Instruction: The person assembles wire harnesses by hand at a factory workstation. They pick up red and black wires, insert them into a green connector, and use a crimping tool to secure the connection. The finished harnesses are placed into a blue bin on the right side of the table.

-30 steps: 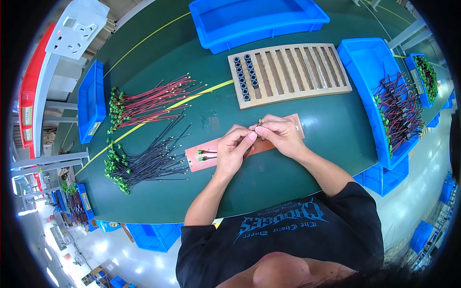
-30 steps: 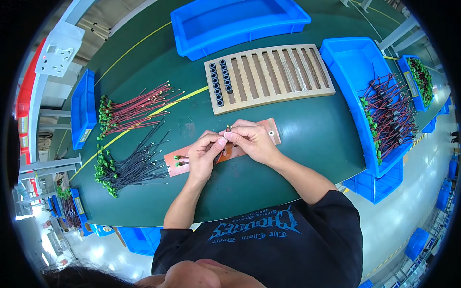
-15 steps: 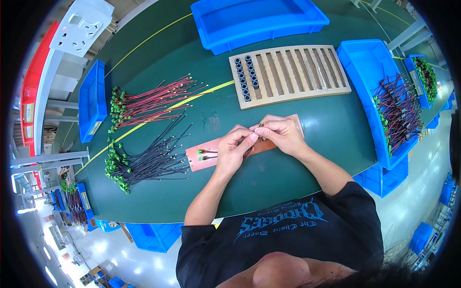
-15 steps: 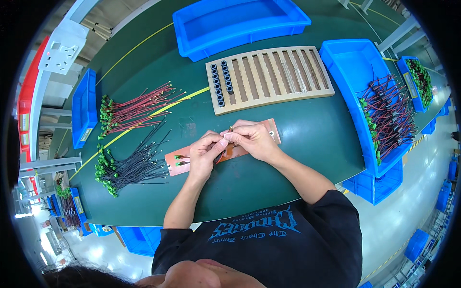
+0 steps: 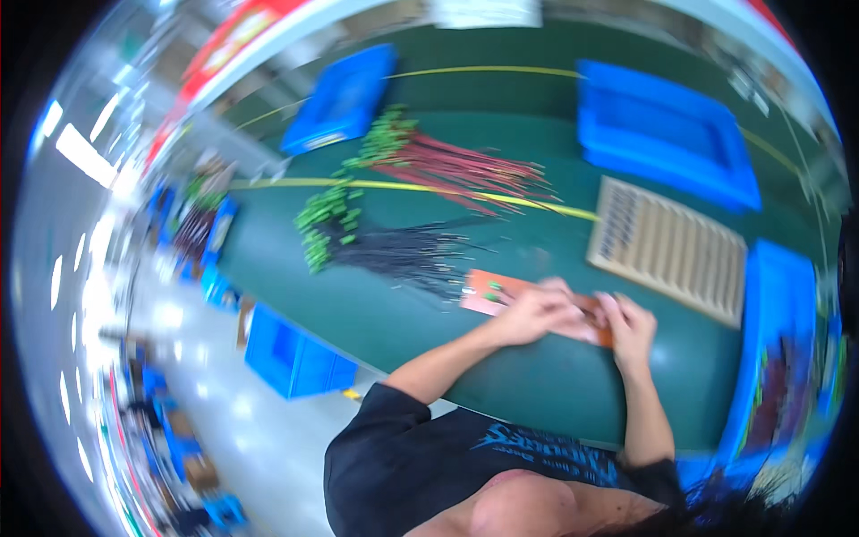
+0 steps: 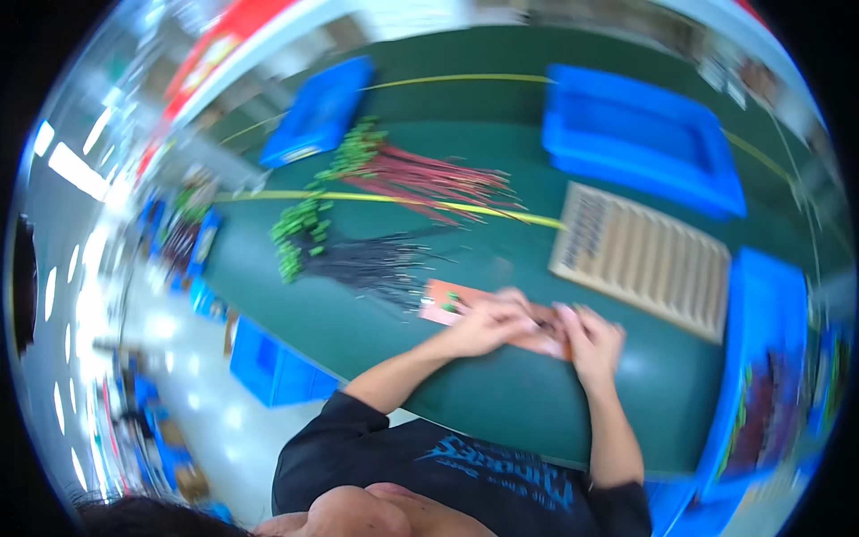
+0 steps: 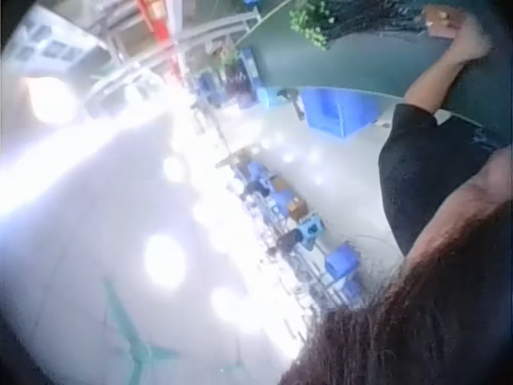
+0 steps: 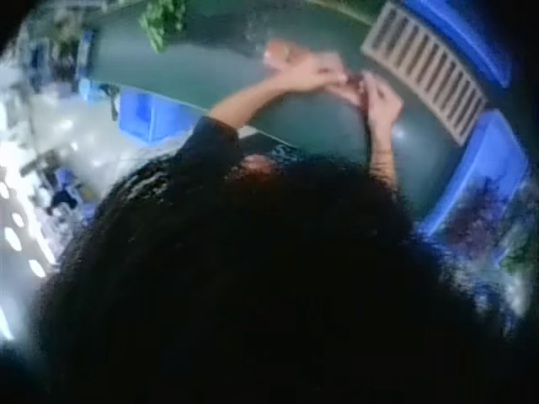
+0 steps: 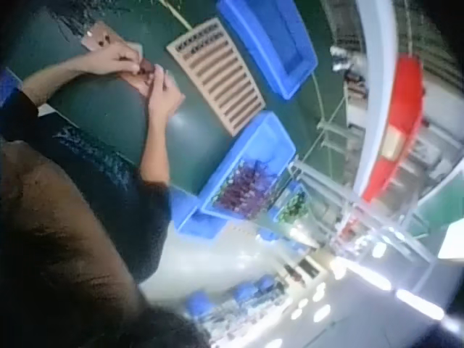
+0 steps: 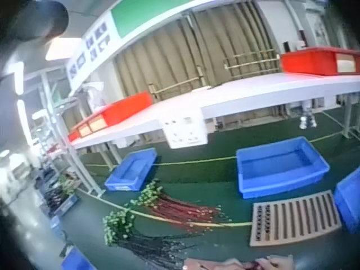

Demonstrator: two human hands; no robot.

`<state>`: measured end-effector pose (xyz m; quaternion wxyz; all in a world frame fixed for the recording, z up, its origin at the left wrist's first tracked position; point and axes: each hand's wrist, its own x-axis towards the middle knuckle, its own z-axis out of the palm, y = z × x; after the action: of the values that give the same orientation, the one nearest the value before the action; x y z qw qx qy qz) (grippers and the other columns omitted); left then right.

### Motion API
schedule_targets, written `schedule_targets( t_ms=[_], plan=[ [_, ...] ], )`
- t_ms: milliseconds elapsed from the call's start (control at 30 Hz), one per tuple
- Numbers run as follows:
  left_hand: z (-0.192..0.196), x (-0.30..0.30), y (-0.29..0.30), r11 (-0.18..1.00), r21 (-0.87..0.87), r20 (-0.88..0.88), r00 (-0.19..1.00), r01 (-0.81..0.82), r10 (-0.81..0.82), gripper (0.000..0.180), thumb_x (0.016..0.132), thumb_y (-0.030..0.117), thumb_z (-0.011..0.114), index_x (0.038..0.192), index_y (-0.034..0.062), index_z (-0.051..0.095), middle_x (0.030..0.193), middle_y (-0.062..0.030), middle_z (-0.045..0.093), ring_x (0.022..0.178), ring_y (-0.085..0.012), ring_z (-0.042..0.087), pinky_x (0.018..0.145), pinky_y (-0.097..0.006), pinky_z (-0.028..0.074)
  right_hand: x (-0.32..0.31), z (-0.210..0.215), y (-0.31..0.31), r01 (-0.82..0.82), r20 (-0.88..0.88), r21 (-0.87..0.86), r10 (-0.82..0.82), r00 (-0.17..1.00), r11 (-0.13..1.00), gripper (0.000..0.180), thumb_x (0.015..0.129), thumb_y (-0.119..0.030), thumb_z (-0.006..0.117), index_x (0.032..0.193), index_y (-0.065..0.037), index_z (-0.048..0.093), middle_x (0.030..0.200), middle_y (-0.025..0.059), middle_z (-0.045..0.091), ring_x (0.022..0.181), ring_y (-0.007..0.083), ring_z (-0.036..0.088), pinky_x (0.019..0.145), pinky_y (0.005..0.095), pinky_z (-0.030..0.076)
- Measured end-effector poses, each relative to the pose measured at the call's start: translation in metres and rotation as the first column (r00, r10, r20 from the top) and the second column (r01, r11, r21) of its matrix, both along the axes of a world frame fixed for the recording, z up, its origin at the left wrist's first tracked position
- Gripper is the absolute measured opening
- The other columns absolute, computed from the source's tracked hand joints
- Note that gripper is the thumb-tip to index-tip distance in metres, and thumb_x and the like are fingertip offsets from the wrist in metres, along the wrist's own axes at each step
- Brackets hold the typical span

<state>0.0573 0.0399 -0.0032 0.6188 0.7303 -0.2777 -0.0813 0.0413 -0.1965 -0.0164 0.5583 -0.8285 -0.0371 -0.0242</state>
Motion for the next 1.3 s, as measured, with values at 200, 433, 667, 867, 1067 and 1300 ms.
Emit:
schedule_targets(
  t_ms=[200,433,667,867,1067,1300],
  plan=[
    [0.007,0.005,0.004,0.984,-0.062,-0.388,0.904,0.167,-0.178,0.020,0.103,0.018,0.063,0.101,-0.0008,0.069,0.086,-0.0025,0.061,0.078,-0.0098,0.059,0.070,-0.027,0.049,-0.008,0.007,0.007,0.090,-0.102,0.432,-0.050,0.993,0.897,0.023,0.101,-0.010,0.067,0.083,0.005,0.073,0.075,0.0044,0.066,0.067,0.0086,0.058,0.064,0.0247,0.047],
    [0.014,-0.012,-0.005,0.999,-0.022,-0.117,0.993,0.029,-0.031,0.006,0.096,0.005,0.057,0.095,0.0013,0.062,0.087,-0.0068,0.060,0.074,-0.0164,0.058,0.067,-0.033,0.048,-0.008,0.012,0.008,0.046,-0.065,0.325,-0.026,0.998,0.944,0.022,0.103,-0.011,0.064,0.090,0.005,0.075,0.080,0.0035,0.066,0.071,0.0081,0.057,0.069,0.0238,0.048],
    [0.005,-0.021,-0.010,0.994,0.050,0.368,0.927,-0.094,0.070,0.010,0.087,0.011,0.071,0.088,0.0038,0.064,0.082,-0.0065,0.061,0.087,-0.0262,0.056,0.074,-0.040,0.048,-0.022,0.012,-0.005,-0.012,0.293,-0.134,0.051,0.955,0.991,0.017,0.101,-0.006,0.064,0.098,0.007,0.075,0.082,0.0062,0.066,0.075,0.0099,0.059,0.069,0.0252,0.047],
    [-0.005,-0.013,-0.021,0.981,0.076,0.361,0.922,-0.177,0.138,0.018,0.080,0.017,0.078,0.088,0.0065,0.066,0.086,-0.0077,0.063,0.089,-0.0300,0.060,0.080,-0.041,0.048,-0.016,0.021,-0.004,0.077,0.302,-0.184,-0.018,0.953,0.980,0.010,0.094,-0.002,0.068,0.096,0.004,0.076,0.082,0.0116,0.070,0.074,0.0207,0.065,0.071,0.0317,0.051],
    [-0.002,-0.014,-0.024,0.968,0.120,0.195,0.961,-0.221,0.196,0.013,0.083,0.000,0.076,0.088,-0.0009,0.063,0.096,-0.0143,0.066,0.092,-0.0317,0.064,0.078,-0.039,0.053,-0.008,0.024,-0.008,0.054,0.342,-0.201,0.018,0.940,0.978,0.009,0.091,-0.011,0.074,0.090,-0.003,0.078,0.078,0.0081,0.071,0.072,0.0231,0.066,0.068,0.0340,0.043],
    [0.001,-0.010,-0.029,0.963,0.203,0.166,0.975,-0.179,0.146,0.018,0.080,-0.002,0.082,0.084,-0.0013,0.064,0.097,-0.0129,0.069,0.092,-0.0259,0.067,0.078,-0.036,0.055,-0.013,0.014,-0.017,0.115,0.361,-0.164,-0.049,0.931,0.980,0.010,0.089,-0.013,0.077,0.084,-0.005,0.077,0.074,0.0070,0.069,0.070,0.0234,0.063,0.071,0.0352,0.044]
  ],
)
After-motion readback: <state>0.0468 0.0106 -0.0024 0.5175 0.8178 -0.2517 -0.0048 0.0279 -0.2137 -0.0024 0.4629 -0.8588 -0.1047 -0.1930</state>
